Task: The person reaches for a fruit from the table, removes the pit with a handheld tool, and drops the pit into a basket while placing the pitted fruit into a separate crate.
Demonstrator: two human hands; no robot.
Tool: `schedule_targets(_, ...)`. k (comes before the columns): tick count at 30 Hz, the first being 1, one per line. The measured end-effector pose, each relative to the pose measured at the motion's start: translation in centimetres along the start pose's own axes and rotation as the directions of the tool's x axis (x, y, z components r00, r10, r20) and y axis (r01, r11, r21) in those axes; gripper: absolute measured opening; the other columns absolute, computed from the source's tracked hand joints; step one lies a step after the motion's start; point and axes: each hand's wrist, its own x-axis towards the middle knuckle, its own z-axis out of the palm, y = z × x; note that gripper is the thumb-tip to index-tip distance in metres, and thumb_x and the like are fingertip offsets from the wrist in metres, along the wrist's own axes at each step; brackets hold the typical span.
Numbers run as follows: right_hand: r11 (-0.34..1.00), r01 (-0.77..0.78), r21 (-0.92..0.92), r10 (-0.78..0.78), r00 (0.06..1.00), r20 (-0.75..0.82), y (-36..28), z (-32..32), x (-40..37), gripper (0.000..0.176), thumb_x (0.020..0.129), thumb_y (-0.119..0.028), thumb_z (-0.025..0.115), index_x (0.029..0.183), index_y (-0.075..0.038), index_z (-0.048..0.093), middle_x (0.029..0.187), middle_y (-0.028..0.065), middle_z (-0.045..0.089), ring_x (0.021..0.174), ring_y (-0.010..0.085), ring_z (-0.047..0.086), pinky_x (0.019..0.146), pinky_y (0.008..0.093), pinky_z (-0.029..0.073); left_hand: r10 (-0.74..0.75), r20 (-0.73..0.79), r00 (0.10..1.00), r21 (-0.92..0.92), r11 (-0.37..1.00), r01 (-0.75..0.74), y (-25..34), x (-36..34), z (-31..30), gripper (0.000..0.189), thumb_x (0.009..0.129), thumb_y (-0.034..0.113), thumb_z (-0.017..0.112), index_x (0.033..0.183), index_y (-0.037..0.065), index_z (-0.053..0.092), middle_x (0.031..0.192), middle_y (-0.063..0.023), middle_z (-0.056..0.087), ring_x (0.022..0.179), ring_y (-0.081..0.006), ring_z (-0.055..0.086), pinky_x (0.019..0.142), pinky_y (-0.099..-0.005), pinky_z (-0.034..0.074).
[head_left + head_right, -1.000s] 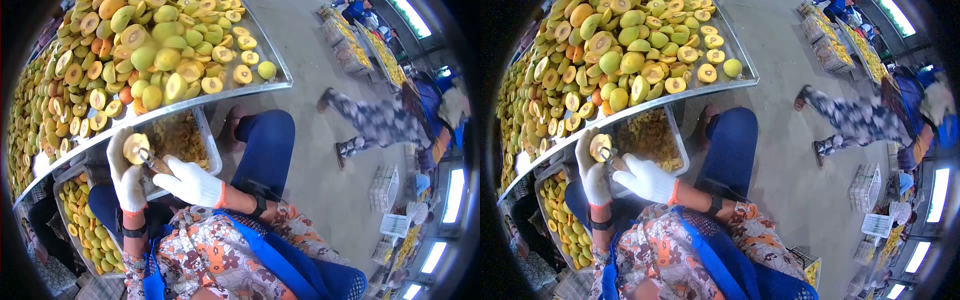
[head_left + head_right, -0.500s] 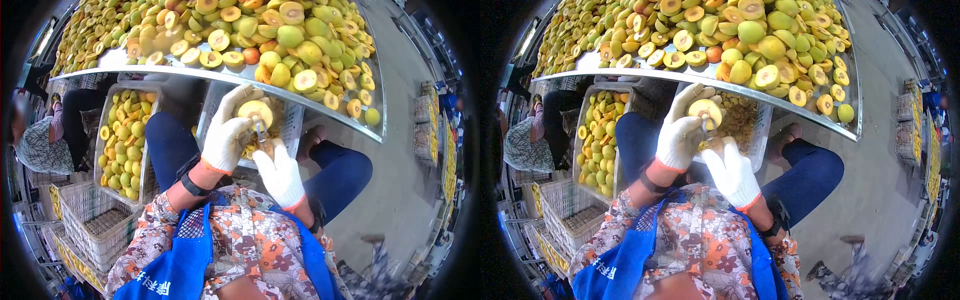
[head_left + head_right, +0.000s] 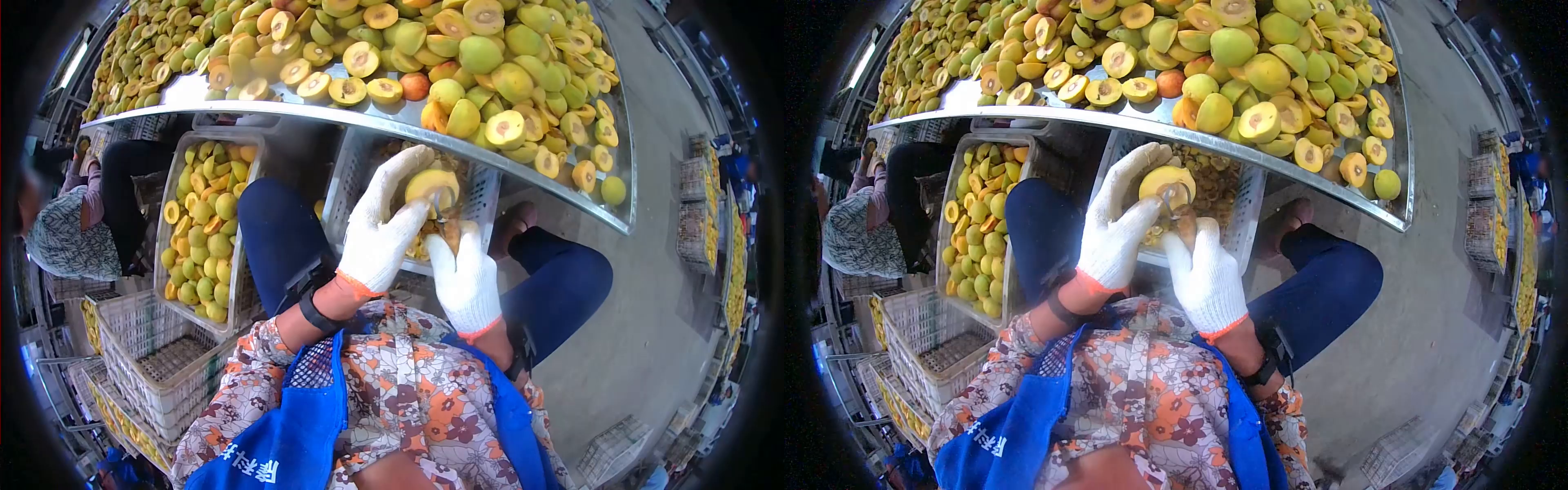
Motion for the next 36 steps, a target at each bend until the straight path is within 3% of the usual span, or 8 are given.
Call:
schedule_targets(7, 0.973, -0.209, 0.092, 0.212, 0.977, -0.019, -0.1, 0.0, -0.1, 0.028, 0.098, -0.021, 0.063, 0.111, 0.000, 0.049, 0.076, 0.0337, 0.062, 0.079, 0.0531, 0.063, 0.060, 0.0561, 0.049, 0.010, 0.016, 1.000, 0.051, 0.999, -0.010, -0.4, -0.3, 0.4, 0.057, 0.092, -0.005, 0.056, 0.147, -0.003, 0.043, 0.145, -0.0154, 0.053, 0.135, -0.0227, 0.050, 0.116, -0.0365, 0.038)
schedule_targets(12, 0.978, -0.193, 0.081, 0.194, 0.981, -0.007, 0.4, 0.4, 0.0, 0.028, 0.098, -0.020, 0.060, 0.114, 0.000, 0.050, 0.078, 0.0350, 0.062, 0.080, 0.0535, 0.063, 0.060, 0.0570, 0.049, 0.072, 0.028, 0.997, 0.370, 0.926, -0.077, 0.4, -0.4, 0.5, 0.052, 0.092, -0.005, 0.059, 0.144, -0.001, 0.051, 0.141, -0.0124, 0.058, 0.130, -0.0198, 0.055, 0.111, -0.0332, 0.042)
schedule_targets(22, 0.990, -0.036, 0.137, 0.027, 0.997, 0.070, 2.3, 1.2, -0.1, 0.029, 0.101, -0.022, 0.056, 0.116, 0.002, 0.050, 0.083, 0.0351, 0.063, 0.087, 0.0541, 0.062, 0.064, 0.0546, 0.049, 0.079, 0.061, 0.995, 0.473, 0.875, -0.098, 0.4, -0.3, 0.1, 0.054, 0.090, -0.006, 0.059, 0.142, 0.003, 0.054, 0.139, -0.0138, 0.062, 0.126, -0.0192, 0.060, 0.107, -0.0317, 0.046)
schedule_targets(24, 0.930, -0.225, 0.291, 0.191, 0.971, 0.142, 2.4, 1.6, -0.2, 0.030, 0.101, -0.023, 0.056, 0.117, 0.002, 0.050, 0.084, 0.0358, 0.062, 0.089, 0.0537, 0.062, 0.065, 0.0539, 0.049, 0.076, 0.127, 0.989, 0.514, 0.848, -0.131, 0.3, -0.1, -0.2, 0.053, 0.090, -0.006, 0.057, 0.143, 0.002, 0.053, 0.140, -0.0130, 0.061, 0.127, -0.0197, 0.059, 0.108, -0.0323, 0.045)
schedule_targets(28, 0.896, -0.317, 0.310, 0.275, 0.946, 0.170, 1.6, 1.3, 0.0, 0.032, 0.101, -0.023, 0.055, 0.118, 0.004, 0.050, 0.086, 0.0363, 0.062, 0.089, 0.0537, 0.063, 0.066, 0.0543, 0.049, -0.117, 0.067, 0.991, 0.081, 0.990, 0.112, 0.9, 0.7, -0.3, 0.047, 0.096, 0.000, 0.053, 0.143, 0.000, 0.050, 0.136, -0.0127, 0.060, 0.125, -0.0190, 0.057, 0.109, -0.0321, 0.044)
schedule_targets(30, 0.994, -0.029, 0.108, 0.028, 1.000, 0.013, 1.3, 1.5, 0.1, 0.032, 0.101, -0.022, 0.054, 0.119, 0.004, 0.049, 0.087, 0.0363, 0.062, 0.088, 0.0545, 0.062, 0.066, 0.0540, 0.048, -0.079, 0.044, 0.996, 0.067, 0.995, 0.076, -0.9, 1.0, -0.3, 0.042, 0.098, 0.005, 0.056, 0.140, 0.002, 0.053, 0.132, -0.0107, 0.062, 0.119, -0.0173, 0.059, 0.105, -0.0310, 0.045)
schedule_targets(35, 0.981, 0.128, 0.147, -0.120, 0.991, -0.060, 2.0, 2.2, 0.0, 0.032, 0.102, -0.026, 0.055, 0.119, 0.000, 0.050, 0.075, 0.0266, 0.064, 0.070, 0.0450, 0.066, 0.056, 0.0474, 0.047, 0.040, -0.039, 0.998, 0.316, 0.948, -0.026, -2.3, 0.9, 0.5, 0.023, 0.102, 0.018, 0.057, 0.119, 0.003, 0.060, 0.104, -0.0122, 0.067, 0.088, -0.0149, 0.064, 0.081, -0.0321, 0.052)
schedule_targets(36, 0.798, -0.305, 0.520, 0.225, 0.951, 0.212, 1.1, 1.2, 0.0, 0.029, 0.103, -0.026, 0.054, 0.120, -0.003, 0.050, 0.069, 0.0166, 0.059, 0.060, 0.0322, 0.061, 0.049, 0.0400, 0.042, -0.010, -0.052, 0.999, 0.318, 0.948, 0.026, -2.1, 1.1, 0.4, 0.020, 0.102, 0.020, 0.057, 0.113, 0.004, 0.062, 0.093, -0.0126, 0.068, 0.083, -0.0166, 0.065, 0.080, -0.0332, 0.052)
